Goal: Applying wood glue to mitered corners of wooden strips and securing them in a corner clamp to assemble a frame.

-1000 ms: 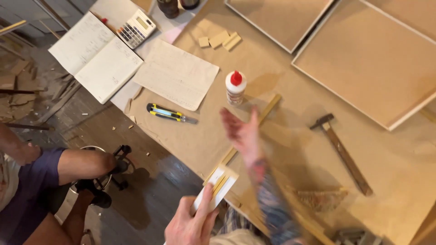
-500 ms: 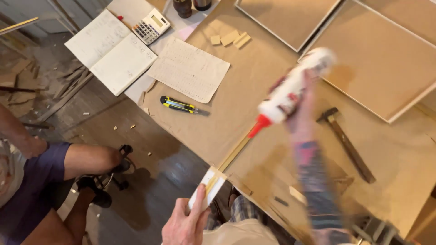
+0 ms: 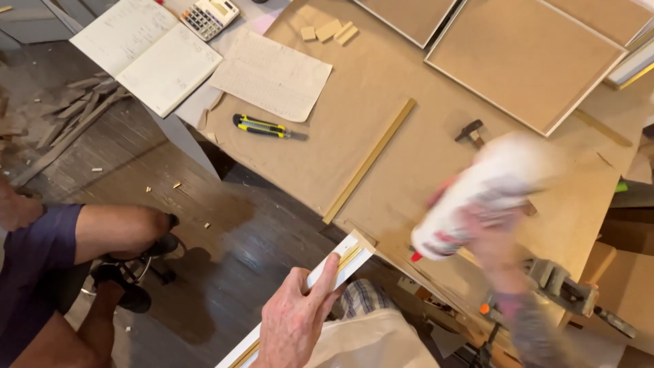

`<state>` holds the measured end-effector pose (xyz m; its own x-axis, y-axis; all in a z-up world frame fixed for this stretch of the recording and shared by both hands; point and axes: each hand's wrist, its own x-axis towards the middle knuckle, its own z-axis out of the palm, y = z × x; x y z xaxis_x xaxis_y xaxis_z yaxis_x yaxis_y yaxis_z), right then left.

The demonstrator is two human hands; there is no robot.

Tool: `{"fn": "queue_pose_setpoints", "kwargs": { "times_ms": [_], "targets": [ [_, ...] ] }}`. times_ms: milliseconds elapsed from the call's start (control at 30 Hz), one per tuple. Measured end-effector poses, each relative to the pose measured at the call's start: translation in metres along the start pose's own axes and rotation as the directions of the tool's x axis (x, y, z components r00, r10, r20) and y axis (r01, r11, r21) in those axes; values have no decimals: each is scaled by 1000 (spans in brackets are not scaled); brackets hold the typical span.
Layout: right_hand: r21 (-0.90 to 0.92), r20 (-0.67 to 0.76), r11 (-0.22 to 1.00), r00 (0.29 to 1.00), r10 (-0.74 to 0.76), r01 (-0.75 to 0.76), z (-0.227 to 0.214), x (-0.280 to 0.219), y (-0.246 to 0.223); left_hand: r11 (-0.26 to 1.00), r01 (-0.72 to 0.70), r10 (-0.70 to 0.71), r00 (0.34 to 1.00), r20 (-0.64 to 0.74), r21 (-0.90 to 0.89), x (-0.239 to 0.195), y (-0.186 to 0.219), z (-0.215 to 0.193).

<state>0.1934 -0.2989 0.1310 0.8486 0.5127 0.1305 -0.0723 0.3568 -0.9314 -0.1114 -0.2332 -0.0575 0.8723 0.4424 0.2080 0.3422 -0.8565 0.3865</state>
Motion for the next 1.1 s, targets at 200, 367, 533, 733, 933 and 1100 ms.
{"fn": "queue_pose_setpoints", "kwargs": {
  "times_ms": [200,367,533,733,933,1100],
  "targets": [
    [-225,-91,966,984,-152,129,-89,-97,29,998,-39,41,999,30,-50,-16,4,-2],
    [-86,-159,982,971,-178,166,-24,-100,4,993,-97,103,992,77,-74,-24,18,-18],
    [30,-266,1000,964,4,5,13,-93,-5,992,-110,115,991,66,-65,-23,29,-29],
    [89,-286,996,957,53,-29,7,-91,-5,988,-141,143,990,21,-59,-27,29,-28],
    [4,-326,999,944,42,-43,18,-89,-8,984,-157,161,986,50,-79,-26,29,-29],
    [57,-323,996,943,82,-67,12,-85,-7,981,-166,172,984,50,-104,-24,28,-27]
  ]
}}
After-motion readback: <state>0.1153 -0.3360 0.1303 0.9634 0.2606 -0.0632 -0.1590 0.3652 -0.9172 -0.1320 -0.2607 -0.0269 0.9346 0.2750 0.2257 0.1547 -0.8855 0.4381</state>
